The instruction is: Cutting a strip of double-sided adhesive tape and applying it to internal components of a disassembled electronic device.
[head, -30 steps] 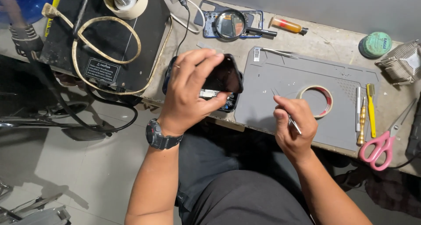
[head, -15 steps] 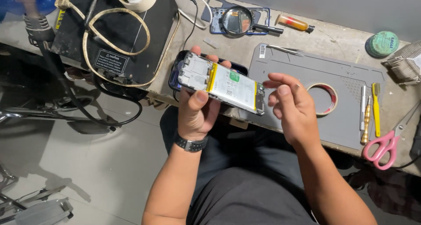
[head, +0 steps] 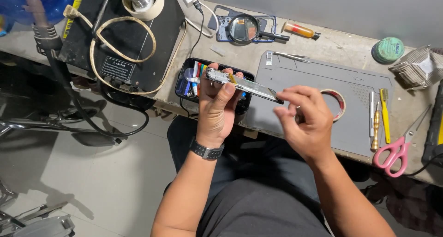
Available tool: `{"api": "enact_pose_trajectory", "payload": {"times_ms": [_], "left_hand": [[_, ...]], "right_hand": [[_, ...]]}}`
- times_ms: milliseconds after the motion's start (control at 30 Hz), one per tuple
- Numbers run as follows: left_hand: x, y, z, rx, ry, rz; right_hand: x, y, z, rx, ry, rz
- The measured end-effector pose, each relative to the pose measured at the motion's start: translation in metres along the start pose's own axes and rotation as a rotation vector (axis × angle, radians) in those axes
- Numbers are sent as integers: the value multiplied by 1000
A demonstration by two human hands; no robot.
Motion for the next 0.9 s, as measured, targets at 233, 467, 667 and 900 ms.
{"api": "enact_pose_trajectory", "payload": {"times_ms": [233, 467, 667, 900], "left_hand": [[4, -11, 1, -12, 27, 45], [6, -10, -3, -56, 51, 31], [7, -7, -4, -67, 80, 27], [14, 7, -46, -38, 65, 129]], "right_hand": [[-1, -10, 0, 155, 42, 124], [-1, -11, 0, 162, 47, 140], [0, -9, -1, 184, 43, 132], [10, 0, -10, 414, 158, 348]]}}
Point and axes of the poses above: each hand's wrist, its own x-axis away from the middle knuckle, its own z-axis out of the back of the hand, y = z × x, the point moved 4 cm from there along -x, towards the middle knuckle, and after that the axes turned 12 degrees about x, right-handed, at the moved point
